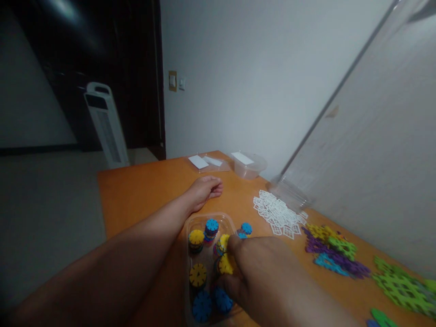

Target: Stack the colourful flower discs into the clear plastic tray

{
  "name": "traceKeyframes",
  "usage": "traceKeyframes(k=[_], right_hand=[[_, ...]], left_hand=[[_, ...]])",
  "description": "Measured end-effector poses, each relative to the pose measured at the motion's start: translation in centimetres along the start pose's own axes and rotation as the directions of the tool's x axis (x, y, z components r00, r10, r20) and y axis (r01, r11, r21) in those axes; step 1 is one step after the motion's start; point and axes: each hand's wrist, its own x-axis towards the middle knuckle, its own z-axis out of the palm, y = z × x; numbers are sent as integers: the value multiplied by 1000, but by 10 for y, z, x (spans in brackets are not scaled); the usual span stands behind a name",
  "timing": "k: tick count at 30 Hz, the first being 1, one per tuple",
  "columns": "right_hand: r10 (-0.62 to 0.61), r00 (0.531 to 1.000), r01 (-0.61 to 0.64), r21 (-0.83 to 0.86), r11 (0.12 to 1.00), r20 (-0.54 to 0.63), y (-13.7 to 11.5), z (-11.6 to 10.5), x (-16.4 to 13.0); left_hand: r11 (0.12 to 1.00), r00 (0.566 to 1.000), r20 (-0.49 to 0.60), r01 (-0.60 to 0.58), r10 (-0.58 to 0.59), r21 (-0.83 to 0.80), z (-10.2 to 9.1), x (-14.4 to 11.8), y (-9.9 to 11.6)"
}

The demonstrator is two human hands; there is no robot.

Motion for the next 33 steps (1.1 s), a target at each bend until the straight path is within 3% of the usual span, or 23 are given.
traceKeyframes(k=[11, 22, 25, 29, 33], right_hand=[[17, 1000, -17, -66, 998, 5, -3, -2, 0], [-15, 999, 14, -16, 1000, -52, -1, -4, -5], [2, 996, 1, 33, 999, -90, 12, -12, -7], [14, 971, 15, 122, 992, -238, 44, -17, 1], [28, 971, 13, 168, 986, -236, 68, -9, 17]], left_hand=[[1000, 1000, 9, -3, 3, -1, -1, 2, -1], [1000, 1000, 2, -4, 4, 5, -1, 3, -2], [1000, 1000, 10, -7, 7, -3, -1, 4, -2], [1000, 1000, 0, 1, -1, -10, -2, 4, -2], [1000, 1000, 6, -7, 7, -18, -4, 4, -2]])
